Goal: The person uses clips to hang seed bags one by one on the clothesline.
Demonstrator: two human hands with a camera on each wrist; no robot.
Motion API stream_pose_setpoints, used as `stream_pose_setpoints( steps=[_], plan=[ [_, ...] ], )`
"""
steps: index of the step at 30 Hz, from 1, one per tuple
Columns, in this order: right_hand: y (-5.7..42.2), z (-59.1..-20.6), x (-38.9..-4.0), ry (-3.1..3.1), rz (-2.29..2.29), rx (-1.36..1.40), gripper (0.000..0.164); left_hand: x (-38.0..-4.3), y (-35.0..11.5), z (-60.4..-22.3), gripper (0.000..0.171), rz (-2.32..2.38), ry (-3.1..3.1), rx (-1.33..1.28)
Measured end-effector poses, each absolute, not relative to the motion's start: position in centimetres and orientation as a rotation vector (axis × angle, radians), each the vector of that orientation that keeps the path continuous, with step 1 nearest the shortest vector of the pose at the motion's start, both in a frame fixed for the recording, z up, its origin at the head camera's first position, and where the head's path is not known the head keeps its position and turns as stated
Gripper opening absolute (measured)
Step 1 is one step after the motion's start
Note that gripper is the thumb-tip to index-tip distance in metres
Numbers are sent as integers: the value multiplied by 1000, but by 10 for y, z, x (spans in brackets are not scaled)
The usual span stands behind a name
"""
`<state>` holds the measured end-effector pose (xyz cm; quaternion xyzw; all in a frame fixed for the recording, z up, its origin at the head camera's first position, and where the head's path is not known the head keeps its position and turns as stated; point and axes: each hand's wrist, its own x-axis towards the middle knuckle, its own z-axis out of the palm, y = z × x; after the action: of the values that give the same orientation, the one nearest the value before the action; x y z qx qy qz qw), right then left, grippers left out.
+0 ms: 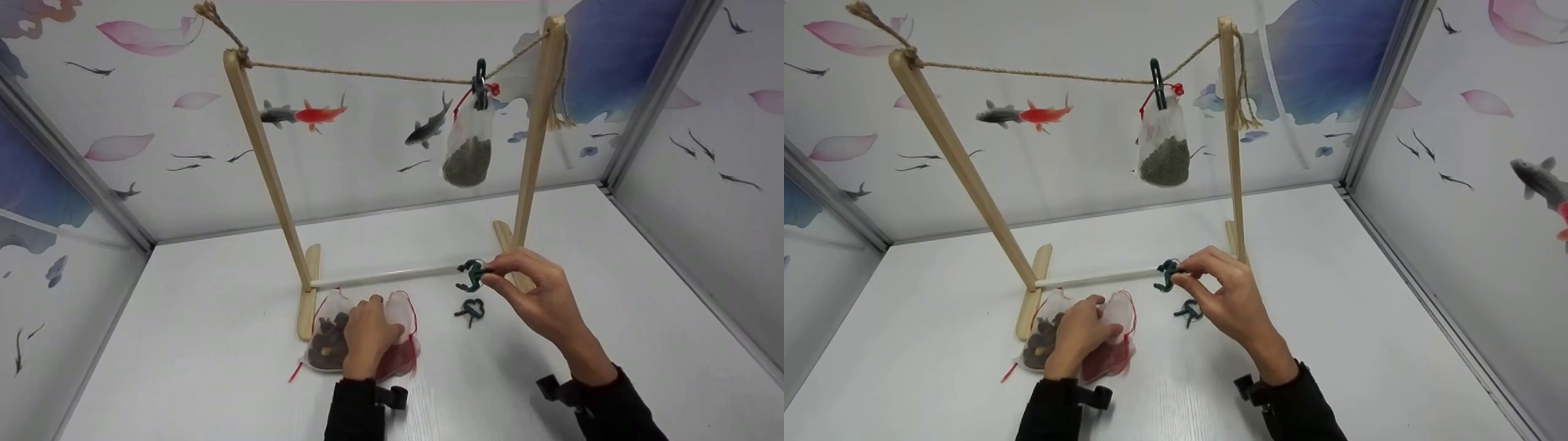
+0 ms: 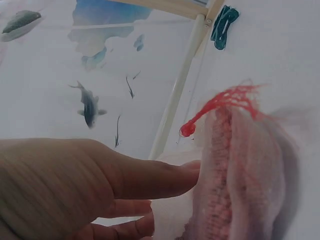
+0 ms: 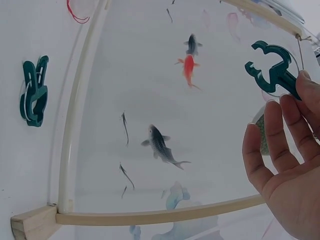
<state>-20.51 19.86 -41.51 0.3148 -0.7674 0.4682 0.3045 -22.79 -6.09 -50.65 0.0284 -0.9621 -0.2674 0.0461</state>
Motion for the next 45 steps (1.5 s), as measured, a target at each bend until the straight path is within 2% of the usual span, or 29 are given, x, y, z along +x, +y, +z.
stream_pose_setpoints(
  steps=[10,18,25,31,35,42,45],
  plan=[
    [205,-425,-211,-2040,1210,837,33,-227,-61,-507,39,-846,-2902,59],
    [207,-427,-212,-2040,1202,845,33,-227,-62,-502,37,-925,-2874,53],
    [201,-416,-207,-2035,1203,845,31,-226,-62,-498,28,-957,-2887,37],
    [194,-401,-196,-2020,1213,863,28,-227,-63,-497,14,-958,-2871,-11],
    [196,-406,-199,-2027,1217,862,28,-227,-64,-495,17,-991,-2855,-41],
    [205,-424,-210,-2049,1200,835,32,-227,-63,-491,40,-996,-2818,-96],
    [205,-426,-212,-2058,1200,840,32,-227,-63,-487,37,-1020,-2795,-97]
  ],
)
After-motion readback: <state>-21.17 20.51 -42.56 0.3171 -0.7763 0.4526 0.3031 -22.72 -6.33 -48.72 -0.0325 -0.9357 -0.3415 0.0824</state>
